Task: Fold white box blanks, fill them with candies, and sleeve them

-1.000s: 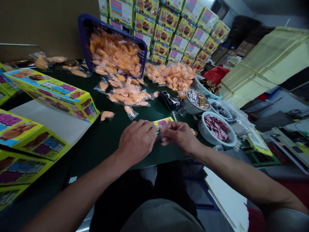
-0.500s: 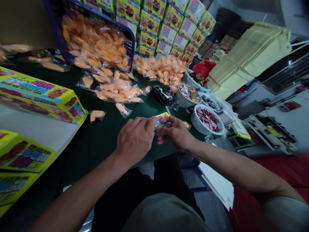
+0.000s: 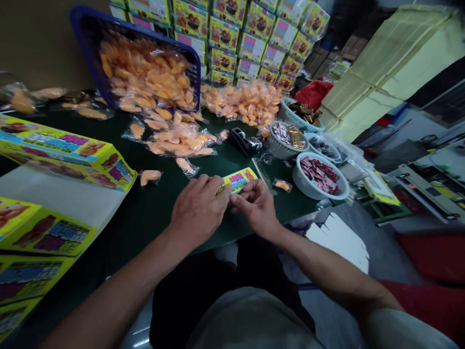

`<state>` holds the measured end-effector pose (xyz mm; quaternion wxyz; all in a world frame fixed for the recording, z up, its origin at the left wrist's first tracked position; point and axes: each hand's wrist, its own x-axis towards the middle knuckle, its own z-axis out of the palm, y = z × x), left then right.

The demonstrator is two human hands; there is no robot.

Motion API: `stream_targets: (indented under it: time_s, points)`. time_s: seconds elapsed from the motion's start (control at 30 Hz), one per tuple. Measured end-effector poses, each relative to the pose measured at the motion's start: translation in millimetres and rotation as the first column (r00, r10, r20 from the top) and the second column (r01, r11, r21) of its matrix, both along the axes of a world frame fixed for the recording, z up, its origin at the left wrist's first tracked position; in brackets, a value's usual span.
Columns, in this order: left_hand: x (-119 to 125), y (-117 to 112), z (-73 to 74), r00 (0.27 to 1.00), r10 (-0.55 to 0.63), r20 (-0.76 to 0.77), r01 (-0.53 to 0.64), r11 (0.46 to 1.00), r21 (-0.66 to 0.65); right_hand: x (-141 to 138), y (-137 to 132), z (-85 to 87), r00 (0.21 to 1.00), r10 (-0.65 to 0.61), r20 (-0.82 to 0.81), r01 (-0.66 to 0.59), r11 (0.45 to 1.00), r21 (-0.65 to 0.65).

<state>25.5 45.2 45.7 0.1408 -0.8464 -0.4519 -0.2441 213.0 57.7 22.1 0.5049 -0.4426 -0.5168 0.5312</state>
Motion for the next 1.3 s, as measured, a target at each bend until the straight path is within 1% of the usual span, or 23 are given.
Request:
stream_targets:
  time_s: [0.1,0.17,0.2,0.27,0.33,0.4,0.43,0.5,0.57,0.63,0.67,0.73,0.83,0.93,1.07,1.17,1.3]
  points:
    - [-3.4,2.0,0.1,0.999,-0.035,-0.010,0.035,0.999,-0.013,-6.7,3.4,-24.1,0.976,-0.184,0.113,0.174,0.980,0.092]
    - [-4.2,3.7,0.4,0.999,-0.048,-0.004,0.048,0.999,-0.015,-8.6,4.5,-39.6,0.944,-0.266,0.193,0.247,0.962,0.119]
    - [-4.0,4.2,0.9,0.999,-0.047,-0.004,0.047,0.999,-0.016,-8.3,4.1,-46.1,0.936,-0.272,0.222,0.250,0.961,0.121]
    - [-3.2,3.4,3.7,0.999,-0.033,-0.012,0.033,0.999,-0.020,-3.9,0.8,-55.2,0.936,-0.230,0.266,0.205,0.972,0.118]
    - [-2.7,-1.2,8.5,0.999,-0.016,-0.036,0.014,0.999,-0.045,6.3,-4.2,-58.7,0.930,-0.207,0.305,0.172,0.976,0.136]
    - [-3.7,-10.7,13.3,0.999,0.019,-0.044,-0.022,0.996,-0.084,21.5,-7.8,-57.2,0.918,-0.250,0.307,0.203,0.963,0.178]
    - [-4.8,-17.0,14.4,0.999,0.052,-0.014,-0.053,0.994,-0.098,30.0,-8.0,-54.9,0.914,-0.287,0.286,0.233,0.950,0.208]
    - [-7.5,-30.9,12.6,0.981,0.150,0.121,-0.136,0.984,-0.115,45.9,-3.4,-48.3,0.916,-0.331,0.227,0.269,0.926,0.264]
    - [-9.5,-43.6,4.5,0.925,0.242,0.293,-0.203,0.966,-0.158,56.3,7.9,-40.6,0.934,-0.314,0.174,0.258,0.924,0.284]
    - [-10.0,-51.9,-8.2,0.863,0.298,0.408,-0.225,0.950,-0.217,57.9,23.3,-33.8,0.955,-0.265,0.132,0.225,0.940,0.256]
    - [-9.8,-53.9,-15.1,0.846,0.310,0.435,-0.222,0.945,-0.241,55.2,31.0,-31.4,0.964,-0.240,0.113,0.210,0.950,0.230]
    - [-9.5,-54.2,-27.6,0.837,0.310,0.450,-0.205,0.941,-0.268,45.2,43.5,-28.5,0.978,-0.186,0.095,0.167,0.970,0.176]
    - [-10.0,-49.8,-38.6,0.845,0.300,0.442,-0.189,0.942,-0.278,28.5,51.5,-28.6,0.989,-0.132,0.065,0.125,0.987,0.102]
    - [-10.7,-46.5,-40.6,0.839,0.289,0.461,-0.173,0.945,-0.277,19.5,52.5,-31.1,0.992,-0.125,0.001,0.125,0.991,0.046]
    - [-10.0,-45.6,-42.0,0.797,0.273,0.539,-0.115,0.944,-0.308,15.8,54.9,-36.7,0.986,-0.153,-0.059,0.157,0.986,0.059]
    - [-8.7,-45.6,-46.4,0.761,0.248,0.599,-0.038,0.939,-0.341,15.6,57.0,-39.6,0.985,-0.162,-0.056,0.166,0.984,0.062]
    - [-7.6,-46.2,-50.3,0.710,0.156,0.686,0.096,0.945,-0.314,17.8,56.1,-38.0,0.990,-0.133,-0.036,0.135,0.990,0.052]
